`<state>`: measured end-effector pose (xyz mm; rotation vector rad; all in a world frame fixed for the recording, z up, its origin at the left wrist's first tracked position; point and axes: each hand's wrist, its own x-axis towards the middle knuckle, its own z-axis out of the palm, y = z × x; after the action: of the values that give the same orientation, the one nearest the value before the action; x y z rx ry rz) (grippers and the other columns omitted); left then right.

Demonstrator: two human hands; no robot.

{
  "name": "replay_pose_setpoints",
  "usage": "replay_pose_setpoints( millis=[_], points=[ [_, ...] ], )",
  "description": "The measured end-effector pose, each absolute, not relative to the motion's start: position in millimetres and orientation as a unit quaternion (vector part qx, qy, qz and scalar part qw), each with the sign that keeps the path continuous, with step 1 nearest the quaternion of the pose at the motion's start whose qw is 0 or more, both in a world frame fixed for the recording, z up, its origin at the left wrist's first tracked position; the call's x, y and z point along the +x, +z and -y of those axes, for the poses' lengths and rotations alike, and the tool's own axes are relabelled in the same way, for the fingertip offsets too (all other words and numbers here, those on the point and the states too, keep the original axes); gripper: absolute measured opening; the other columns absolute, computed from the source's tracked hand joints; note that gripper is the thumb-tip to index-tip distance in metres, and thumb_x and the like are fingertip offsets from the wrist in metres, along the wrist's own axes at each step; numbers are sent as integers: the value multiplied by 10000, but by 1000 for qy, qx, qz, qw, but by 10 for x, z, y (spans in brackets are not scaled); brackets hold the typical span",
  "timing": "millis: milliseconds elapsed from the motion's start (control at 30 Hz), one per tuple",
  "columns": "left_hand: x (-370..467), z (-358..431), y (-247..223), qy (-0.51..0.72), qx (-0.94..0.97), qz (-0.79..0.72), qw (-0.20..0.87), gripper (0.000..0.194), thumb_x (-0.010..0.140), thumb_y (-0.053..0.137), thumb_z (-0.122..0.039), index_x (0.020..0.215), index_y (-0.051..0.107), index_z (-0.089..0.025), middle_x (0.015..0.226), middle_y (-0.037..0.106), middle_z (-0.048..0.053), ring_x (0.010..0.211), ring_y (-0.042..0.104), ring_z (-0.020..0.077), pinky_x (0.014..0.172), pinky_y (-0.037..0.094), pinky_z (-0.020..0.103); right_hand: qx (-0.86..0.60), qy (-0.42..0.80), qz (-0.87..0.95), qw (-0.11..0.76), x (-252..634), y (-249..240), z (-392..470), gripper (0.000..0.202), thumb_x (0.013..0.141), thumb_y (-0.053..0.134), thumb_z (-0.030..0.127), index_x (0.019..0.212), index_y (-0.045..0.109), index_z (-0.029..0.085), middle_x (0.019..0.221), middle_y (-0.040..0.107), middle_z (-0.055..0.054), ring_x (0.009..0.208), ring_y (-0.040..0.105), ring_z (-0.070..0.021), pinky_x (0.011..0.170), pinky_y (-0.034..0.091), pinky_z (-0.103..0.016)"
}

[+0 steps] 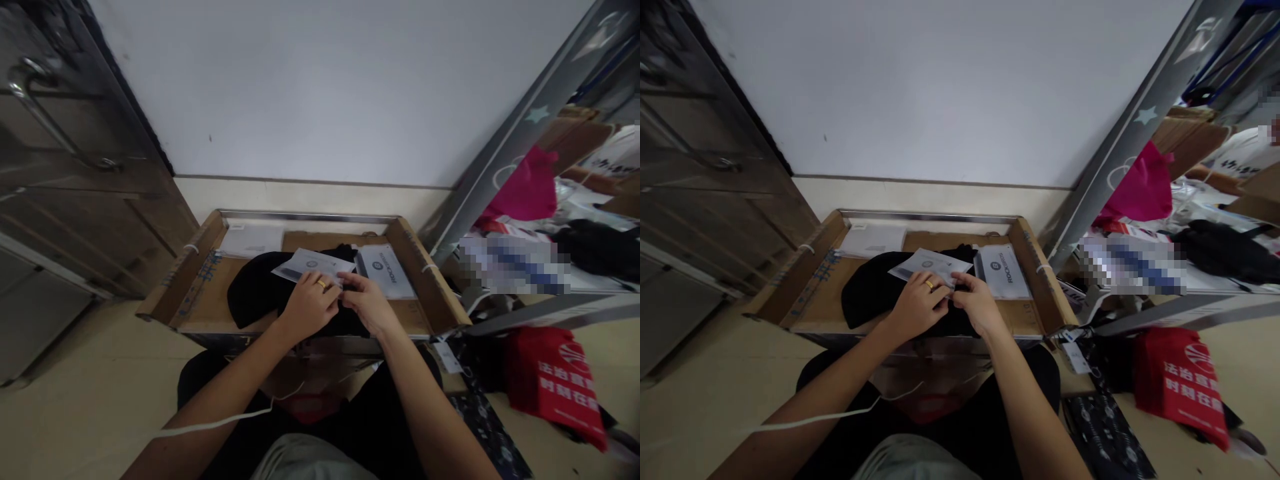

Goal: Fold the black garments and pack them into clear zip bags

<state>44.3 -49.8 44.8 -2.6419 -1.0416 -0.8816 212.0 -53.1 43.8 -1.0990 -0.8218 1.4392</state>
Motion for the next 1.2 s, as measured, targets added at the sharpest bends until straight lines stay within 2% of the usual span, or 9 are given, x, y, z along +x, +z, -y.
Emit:
replay_pose_setpoints(
  millis=[200, 367, 633, 900, 1200],
  points=[
    [431, 484, 437, -304, -872, 374, 85, 87, 849, 612, -184, 893, 678, -218, 943, 637, 82, 950, 530, 276, 834, 424, 448, -473, 604, 356, 533, 2127, 450, 494, 505, 520, 736, 47, 1014, 761, 150, 839, 676, 5, 544, 521, -52, 469, 393, -181],
    [407, 468, 433, -310, -861, 397, 70, 92, 820, 638, -186, 887, 687, -227, 961, 643, 84, 964, 530, 279, 840, 422, 449, -487, 603, 347, 529, 2137, 470, 487, 488, 505, 748, 44, 980, 767, 154, 834, 662, 8, 577, 566, -77, 485, 433, -198],
    [337, 431, 404, -308, -848, 427, 68, 82, 833, 623, -183, 879, 683, -216, 955, 638, 82, 965, 526, 277, 855, 409, 442, -507, 599, 344, 516, 2148, 449, 476, 474, 498, 733, 68, 963, 754, 158, 789, 648, 11, 583, 544, -82, 507, 413, -212],
    [307, 381, 402, -322, -847, 416, 77, 117, 892, 579, -178, 878, 692, -204, 931, 645, 84, 944, 525, 258, 855, 401, 420, -515, 571, 442, 462, 2085, 507, 510, 527, 633, 743, 225, 1156, 706, 177, 612, 584, 46, 537, 495, -106, 473, 333, -237],
    [344, 382, 411, -317, -842, 429, 81, 90, 828, 629, -176, 875, 690, -222, 948, 647, 75, 957, 518, 273, 842, 390, 429, -478, 618, 381, 494, 2106, 532, 495, 587, 541, 700, 136, 1124, 751, 187, 586, 540, 63, 510, 393, -71, 479, 226, -231]
  ],
)
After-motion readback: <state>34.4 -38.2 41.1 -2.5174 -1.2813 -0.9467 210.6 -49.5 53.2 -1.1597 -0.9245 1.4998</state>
